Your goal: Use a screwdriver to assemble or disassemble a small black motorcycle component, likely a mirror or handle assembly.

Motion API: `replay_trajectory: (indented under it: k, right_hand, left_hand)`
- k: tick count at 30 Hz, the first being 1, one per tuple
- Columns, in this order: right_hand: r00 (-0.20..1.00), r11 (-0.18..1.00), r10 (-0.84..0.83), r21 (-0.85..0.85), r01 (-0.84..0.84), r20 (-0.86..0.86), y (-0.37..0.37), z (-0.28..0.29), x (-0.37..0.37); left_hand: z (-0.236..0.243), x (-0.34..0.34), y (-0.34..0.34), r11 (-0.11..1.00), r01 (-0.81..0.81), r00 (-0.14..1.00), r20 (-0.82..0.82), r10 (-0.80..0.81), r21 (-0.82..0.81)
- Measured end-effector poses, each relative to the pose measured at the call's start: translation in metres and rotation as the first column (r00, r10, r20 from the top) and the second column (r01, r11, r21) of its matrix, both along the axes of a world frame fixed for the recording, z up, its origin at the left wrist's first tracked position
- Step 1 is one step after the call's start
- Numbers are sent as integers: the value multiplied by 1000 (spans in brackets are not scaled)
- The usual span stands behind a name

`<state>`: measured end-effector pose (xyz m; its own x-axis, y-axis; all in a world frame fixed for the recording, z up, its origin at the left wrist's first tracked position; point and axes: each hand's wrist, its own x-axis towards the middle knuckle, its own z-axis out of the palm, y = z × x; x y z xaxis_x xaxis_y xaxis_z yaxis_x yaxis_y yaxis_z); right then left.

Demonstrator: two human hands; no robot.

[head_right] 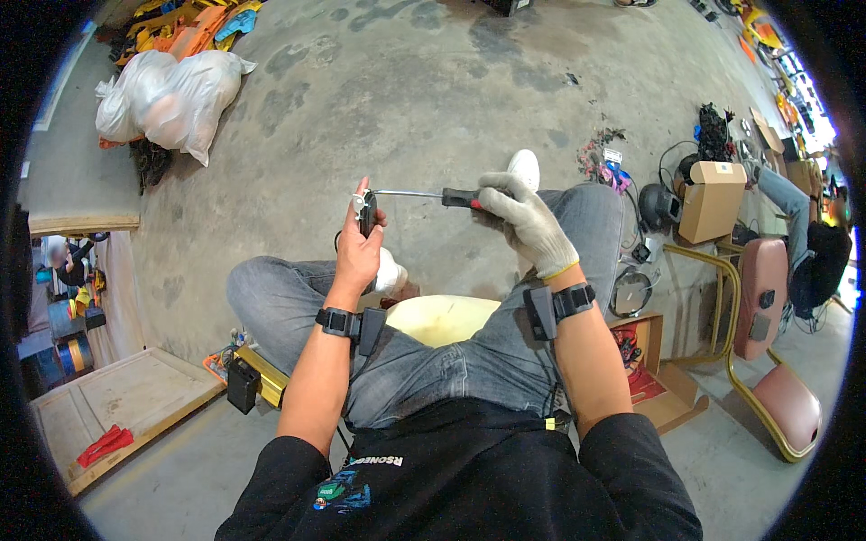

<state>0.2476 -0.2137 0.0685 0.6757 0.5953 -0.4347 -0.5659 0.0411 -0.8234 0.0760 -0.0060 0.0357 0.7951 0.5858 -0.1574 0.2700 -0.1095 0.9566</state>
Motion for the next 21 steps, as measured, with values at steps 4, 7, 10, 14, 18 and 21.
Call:
replay_trajectory:
  k: [4,7,10,14,18,21]
  right_hand:
    - [964,955,267,-133,-265,1,-16,-28,12]
    - [989,989,141,-42,-139,46,-4,-17,0]
    - [1000,1000,5,28,-6,30,3,1,-5]
    - [967,949,250,-189,-254,-47,-14,-10,14]
    - [983,984,176,-30,-178,-45,-9,-15,3]
    - [995,997,75,16,-76,67,-1,-3,-2]
  left_hand:
    - [5,3,-2,1000,8,1000,-4,-8,27]
    - [4,1,-1,1000,4,1000,-18,-4,30]
    - [0,1,0,1000,10,1000,10,-10,23]
    - [1,2,-1,1000,18,1000,0,-18,15]
    - [3,1,-2,999,19,1000,-14,-19,38]
    - [1,-1,0,999,15,1000,0,-15,36]
